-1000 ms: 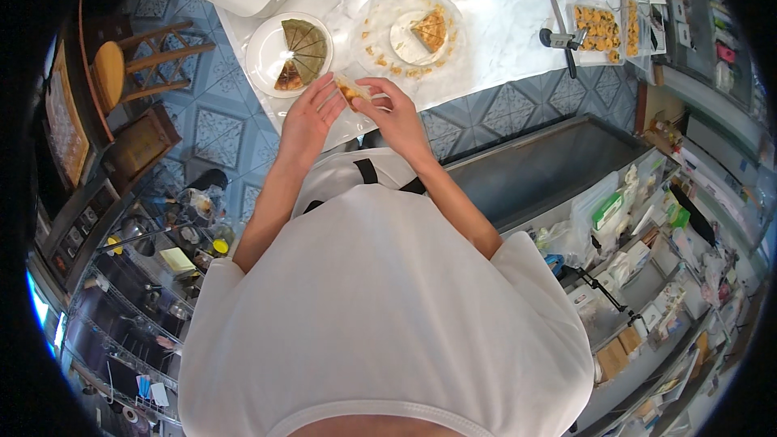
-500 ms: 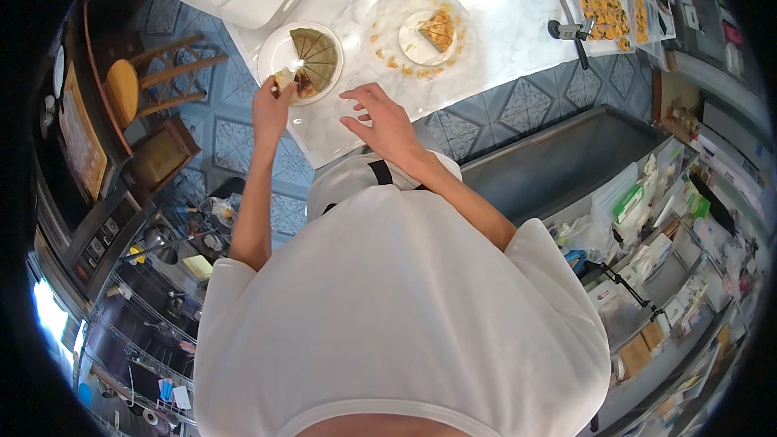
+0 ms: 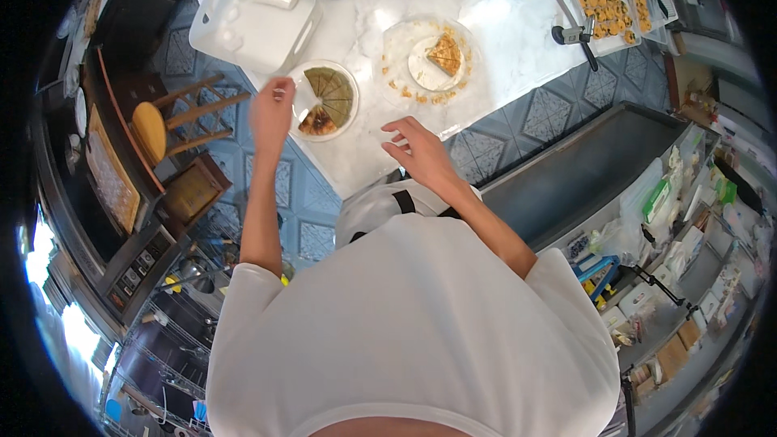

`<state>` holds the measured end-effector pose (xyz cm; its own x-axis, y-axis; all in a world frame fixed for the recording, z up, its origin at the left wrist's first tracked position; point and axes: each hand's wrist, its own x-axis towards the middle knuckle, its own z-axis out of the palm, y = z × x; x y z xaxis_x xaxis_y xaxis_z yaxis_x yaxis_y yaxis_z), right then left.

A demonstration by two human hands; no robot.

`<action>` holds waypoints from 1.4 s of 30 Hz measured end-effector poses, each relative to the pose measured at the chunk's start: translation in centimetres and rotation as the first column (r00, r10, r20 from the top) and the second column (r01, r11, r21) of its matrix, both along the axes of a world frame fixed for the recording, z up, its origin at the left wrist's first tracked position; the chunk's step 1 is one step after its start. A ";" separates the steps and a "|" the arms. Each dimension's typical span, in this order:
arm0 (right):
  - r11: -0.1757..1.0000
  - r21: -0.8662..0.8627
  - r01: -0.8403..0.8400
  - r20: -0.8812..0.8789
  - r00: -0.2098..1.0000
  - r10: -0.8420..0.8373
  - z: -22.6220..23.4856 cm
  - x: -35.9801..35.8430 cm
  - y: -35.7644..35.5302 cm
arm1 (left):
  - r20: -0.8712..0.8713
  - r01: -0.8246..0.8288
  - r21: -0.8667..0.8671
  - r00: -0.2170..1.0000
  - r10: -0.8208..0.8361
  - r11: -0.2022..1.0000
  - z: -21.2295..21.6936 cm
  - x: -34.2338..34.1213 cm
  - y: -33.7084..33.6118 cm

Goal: The person assembles small food items by hand, placing them onto a plate in a circular pattern. They then move to the sink to rinse two metal bowls and wash a cloth. Finally, they return to the counter to wipe the surface and adjust the plate of food.

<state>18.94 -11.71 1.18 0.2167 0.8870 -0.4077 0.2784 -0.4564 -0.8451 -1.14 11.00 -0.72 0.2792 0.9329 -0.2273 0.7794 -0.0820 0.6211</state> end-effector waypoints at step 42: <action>0.799 -0.007 0.601 0.323 0.758 -0.567 -12.6 10.5 2.0 | 0.599 -0.128 -0.467 0.683 0.419 0.875 -0.5 0.0 -6.6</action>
<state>29.41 -9.73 -11.39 0.8008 0.5051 -0.3219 0.1517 -0.6909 -0.7068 -1.09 4.43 -1.21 0.2347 0.8784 -0.4163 0.0958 0.4053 0.9091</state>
